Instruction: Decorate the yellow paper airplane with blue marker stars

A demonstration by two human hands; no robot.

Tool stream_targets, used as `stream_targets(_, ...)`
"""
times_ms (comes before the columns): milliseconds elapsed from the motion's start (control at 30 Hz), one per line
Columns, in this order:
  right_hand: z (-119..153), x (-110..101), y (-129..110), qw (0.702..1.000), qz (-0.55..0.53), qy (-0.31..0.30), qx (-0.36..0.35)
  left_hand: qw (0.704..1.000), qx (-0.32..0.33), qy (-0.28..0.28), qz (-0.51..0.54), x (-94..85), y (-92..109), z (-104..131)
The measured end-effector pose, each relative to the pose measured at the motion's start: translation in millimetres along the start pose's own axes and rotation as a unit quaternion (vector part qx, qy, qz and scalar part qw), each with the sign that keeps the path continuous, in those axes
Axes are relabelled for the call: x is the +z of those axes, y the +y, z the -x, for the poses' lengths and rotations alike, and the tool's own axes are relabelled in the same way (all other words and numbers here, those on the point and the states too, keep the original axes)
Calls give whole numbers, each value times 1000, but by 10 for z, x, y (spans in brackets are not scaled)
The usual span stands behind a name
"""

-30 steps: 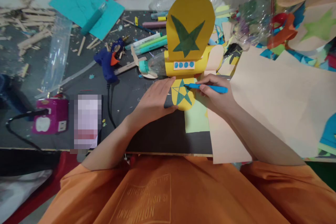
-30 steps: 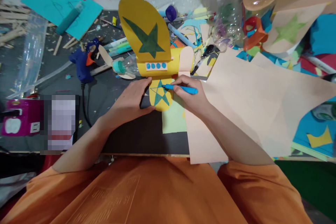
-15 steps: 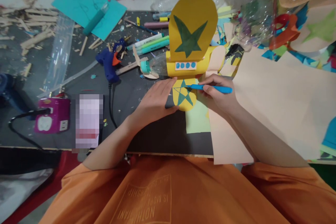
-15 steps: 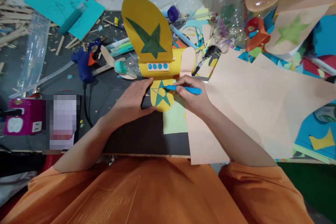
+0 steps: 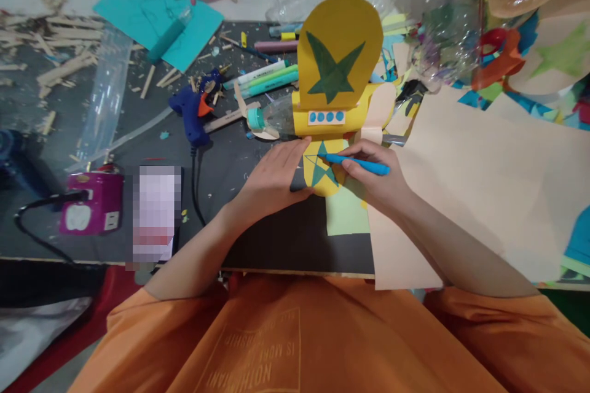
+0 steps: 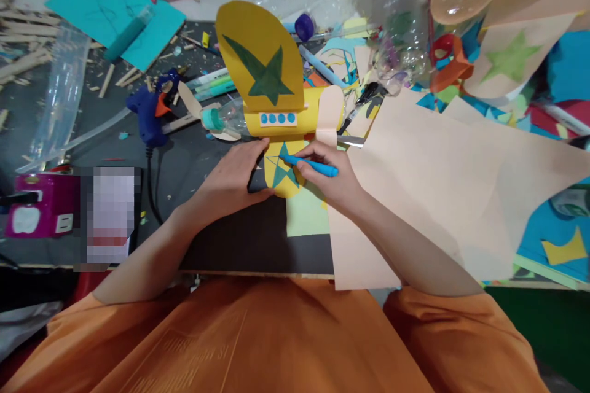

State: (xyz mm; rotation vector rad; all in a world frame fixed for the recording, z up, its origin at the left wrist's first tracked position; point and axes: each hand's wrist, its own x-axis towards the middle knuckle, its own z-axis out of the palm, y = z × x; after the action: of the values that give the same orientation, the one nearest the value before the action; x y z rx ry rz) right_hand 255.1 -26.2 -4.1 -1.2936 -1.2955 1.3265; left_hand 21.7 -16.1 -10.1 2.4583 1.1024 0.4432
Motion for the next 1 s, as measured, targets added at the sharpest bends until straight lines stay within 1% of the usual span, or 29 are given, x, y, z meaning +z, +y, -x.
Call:
stream_targets(67,1,1,16,1000,-8,8,1,1000,2,5,1,11,-8,5)
stream_targets(233,6,-3,54,1000,-15,7,6,1000,-15,6,5,33,6,8)
stream_targets(433,-31,-23,33,999,-33,37,10,1000,-22,5,0,34,17,8)
stream_targets(667,-21,-42,26,1000,-4,16,7,1000,-14,12,1,17,22,1)
stream_targets(833,-17,-52,35,1000,4,3,15,1000,-22,-4,4,12,24,0)
stream_targets(1000,-20,-42,-5,999,23,-20,24,1000,-23,-7,-2,22,11,4)
